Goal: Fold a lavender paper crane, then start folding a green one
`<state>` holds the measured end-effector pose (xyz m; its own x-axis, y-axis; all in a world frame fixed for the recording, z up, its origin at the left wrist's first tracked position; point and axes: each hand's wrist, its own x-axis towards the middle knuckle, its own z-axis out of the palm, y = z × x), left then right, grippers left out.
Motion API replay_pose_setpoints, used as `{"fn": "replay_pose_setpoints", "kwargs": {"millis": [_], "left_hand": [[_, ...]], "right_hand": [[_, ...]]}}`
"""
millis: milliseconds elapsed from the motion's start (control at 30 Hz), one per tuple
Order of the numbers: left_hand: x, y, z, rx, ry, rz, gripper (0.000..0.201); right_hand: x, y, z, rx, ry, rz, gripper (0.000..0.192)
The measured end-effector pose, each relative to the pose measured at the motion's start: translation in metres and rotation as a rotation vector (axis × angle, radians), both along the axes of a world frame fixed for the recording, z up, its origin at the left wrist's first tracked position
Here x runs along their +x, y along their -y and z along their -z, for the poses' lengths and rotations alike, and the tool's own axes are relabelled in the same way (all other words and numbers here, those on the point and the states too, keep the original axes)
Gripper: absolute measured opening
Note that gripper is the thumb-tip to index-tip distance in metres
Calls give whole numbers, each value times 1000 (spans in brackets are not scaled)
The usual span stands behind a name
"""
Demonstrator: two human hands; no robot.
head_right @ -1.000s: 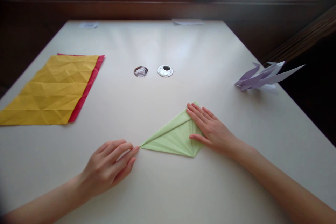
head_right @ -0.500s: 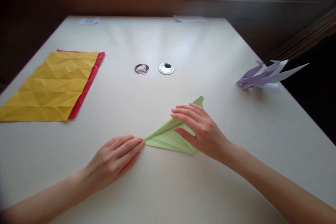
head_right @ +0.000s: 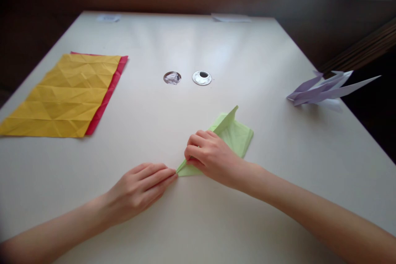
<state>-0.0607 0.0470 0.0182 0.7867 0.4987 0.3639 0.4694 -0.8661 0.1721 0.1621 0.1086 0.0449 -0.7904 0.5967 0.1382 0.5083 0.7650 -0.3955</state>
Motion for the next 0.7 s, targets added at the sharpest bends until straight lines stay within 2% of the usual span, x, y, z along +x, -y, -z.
{"fn": "replay_pose_setpoints", "kwargs": {"millis": [100, 333, 700], "left_hand": [[0, -2, -1, -36, -7, 26, 24], [3, -6, -3, -75, -27, -106, 29], [4, -4, -2, -48, -14, -98, 30]], "right_hand": [[0, -3, -4, 1, 69, -72, 15], [0, -7, -12, 86, 239, -234, 14], [12, 5, -1, 188, 110, -234, 13]]}}
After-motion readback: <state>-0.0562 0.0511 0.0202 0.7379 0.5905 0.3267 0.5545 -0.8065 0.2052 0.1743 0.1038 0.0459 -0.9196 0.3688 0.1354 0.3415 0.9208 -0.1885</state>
